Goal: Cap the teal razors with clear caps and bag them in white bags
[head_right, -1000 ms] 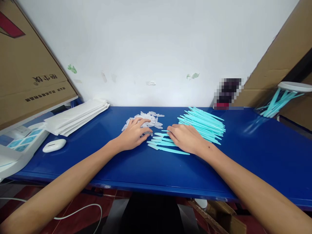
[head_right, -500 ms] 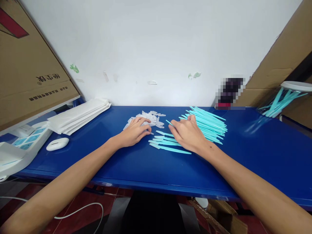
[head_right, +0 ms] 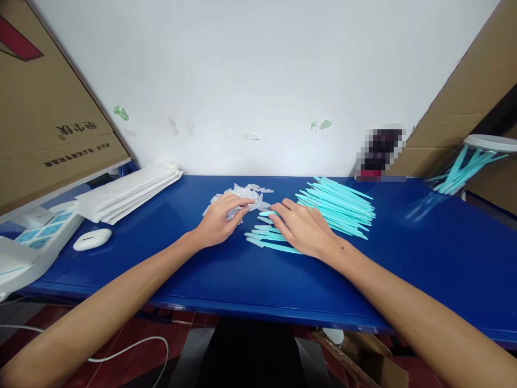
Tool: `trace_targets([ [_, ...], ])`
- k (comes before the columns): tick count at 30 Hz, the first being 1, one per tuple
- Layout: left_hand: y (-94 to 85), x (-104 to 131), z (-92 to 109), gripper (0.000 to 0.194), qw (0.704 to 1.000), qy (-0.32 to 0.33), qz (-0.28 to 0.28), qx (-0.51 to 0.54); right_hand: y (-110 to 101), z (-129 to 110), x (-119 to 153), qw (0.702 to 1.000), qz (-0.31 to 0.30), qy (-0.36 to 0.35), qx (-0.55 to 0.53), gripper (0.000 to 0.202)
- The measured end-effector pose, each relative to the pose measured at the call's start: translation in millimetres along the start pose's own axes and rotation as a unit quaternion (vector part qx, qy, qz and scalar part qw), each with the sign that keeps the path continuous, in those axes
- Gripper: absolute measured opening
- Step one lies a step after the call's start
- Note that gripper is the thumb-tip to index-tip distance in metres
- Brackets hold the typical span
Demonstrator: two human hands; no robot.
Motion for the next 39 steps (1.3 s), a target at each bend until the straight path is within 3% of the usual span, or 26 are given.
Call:
trace_targets([
  [6, 1.5, -0.1, -4.5, 0.026, 1.000, -0.014, -0.001, 0.001, -5.2, 2.7, -0.6, 0.999, 0.036, -0.007, -0.006, 0.040],
  [11, 1.7, -0.5, -0.4, 0.024, 1.000, -0.009, -0.001, 0.011, -0.1, 10.0, -0.9, 0.999, 0.016, 0.029, -0.028, 0.036],
  [16, 1.3, -1.8, -4.8, 0.028, 0.998, -0.050, 0.000, 0.045, 1.0, 10.7, -1.4, 0.996, 0.016, 0.038, -0.075, 0.034],
  [23, 1.6, -3.5, -8.6, 0.010, 0.996, -0.077, -0.001, 0.053, -4.4, 4.5, -1.9, 0.996, 0.052, -0.009, -0.077, 0.035],
  [27, -4.5, -2.7, -11.1, 0.015, 0.996, -0.082, 0.035, 0.013, -3.4, 6.3, -2.2, 0.995, 0.054, -0.004, -0.083, 0.034],
  [31, -0.6, -0.6, -19.1, 0.016, 0.991, -0.115, 0.027, 0.060, 1.8, 6.3, -2.9, 0.996, 0.037, -0.018, -0.074, 0.038],
  [39, -5.7, -1.2, -7.0, 0.013, 0.994, -0.075, 0.042, 0.061, -3.6, 13.4, -0.9, 0.998, 0.058, 0.015, -0.030, 0.042],
])
Point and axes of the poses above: each hand's wrist, its own x-axis away from the middle knuckle, its own y-axis out of the palm, z = x × y, the point moved 10 cm from there along -x, towards the middle knuckle, and after that the axes turned 5 degrees about -y, right-handed, at the moved point
